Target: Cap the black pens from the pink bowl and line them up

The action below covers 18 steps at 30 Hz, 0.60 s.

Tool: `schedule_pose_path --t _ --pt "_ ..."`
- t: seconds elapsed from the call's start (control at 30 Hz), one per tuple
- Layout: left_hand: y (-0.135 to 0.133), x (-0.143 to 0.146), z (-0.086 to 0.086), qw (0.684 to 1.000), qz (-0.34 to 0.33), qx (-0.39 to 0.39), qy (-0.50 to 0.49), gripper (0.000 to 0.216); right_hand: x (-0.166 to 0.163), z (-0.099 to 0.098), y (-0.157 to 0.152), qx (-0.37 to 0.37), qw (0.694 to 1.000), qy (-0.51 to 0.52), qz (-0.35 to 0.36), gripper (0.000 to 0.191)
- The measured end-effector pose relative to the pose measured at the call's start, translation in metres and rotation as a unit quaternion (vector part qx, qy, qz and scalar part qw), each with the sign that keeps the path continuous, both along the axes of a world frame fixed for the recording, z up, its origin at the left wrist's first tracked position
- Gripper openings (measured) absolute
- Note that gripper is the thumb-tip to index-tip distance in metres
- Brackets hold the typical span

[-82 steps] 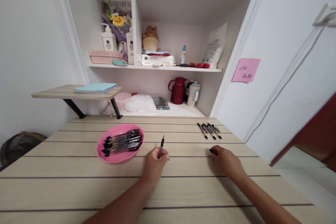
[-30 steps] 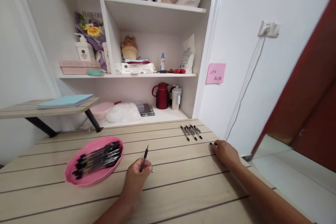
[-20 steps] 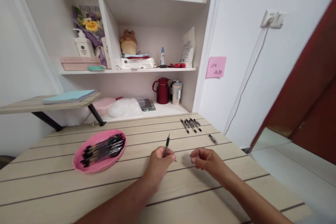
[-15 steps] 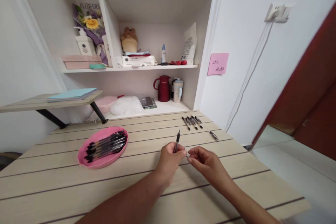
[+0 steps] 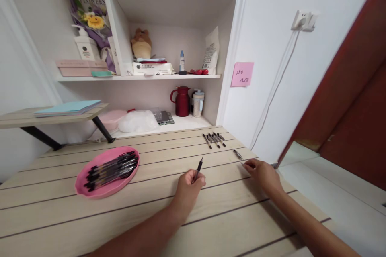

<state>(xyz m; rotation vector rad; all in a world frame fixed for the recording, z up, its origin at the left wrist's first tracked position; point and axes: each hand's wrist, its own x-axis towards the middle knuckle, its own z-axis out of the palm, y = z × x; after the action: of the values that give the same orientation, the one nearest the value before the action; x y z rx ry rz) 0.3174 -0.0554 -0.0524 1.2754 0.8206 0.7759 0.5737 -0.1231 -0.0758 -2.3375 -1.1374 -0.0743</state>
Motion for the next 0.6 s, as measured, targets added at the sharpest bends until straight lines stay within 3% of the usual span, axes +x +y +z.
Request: schedule_pose_path --t 0.13,0.6 --pt "0.004 -0.004 -0.016 1.000 0.010 -0.012 0.014 0.010 0.031 -0.012 0.003 -0.058 0.998 -0.018 -0.031 0.024" --pt "0.007 -0.004 -0.022 1.000 0.006 -0.027 0.005 0.009 0.034 -0.013 0.019 -0.076 0.996 -0.044 -0.017 0.026"
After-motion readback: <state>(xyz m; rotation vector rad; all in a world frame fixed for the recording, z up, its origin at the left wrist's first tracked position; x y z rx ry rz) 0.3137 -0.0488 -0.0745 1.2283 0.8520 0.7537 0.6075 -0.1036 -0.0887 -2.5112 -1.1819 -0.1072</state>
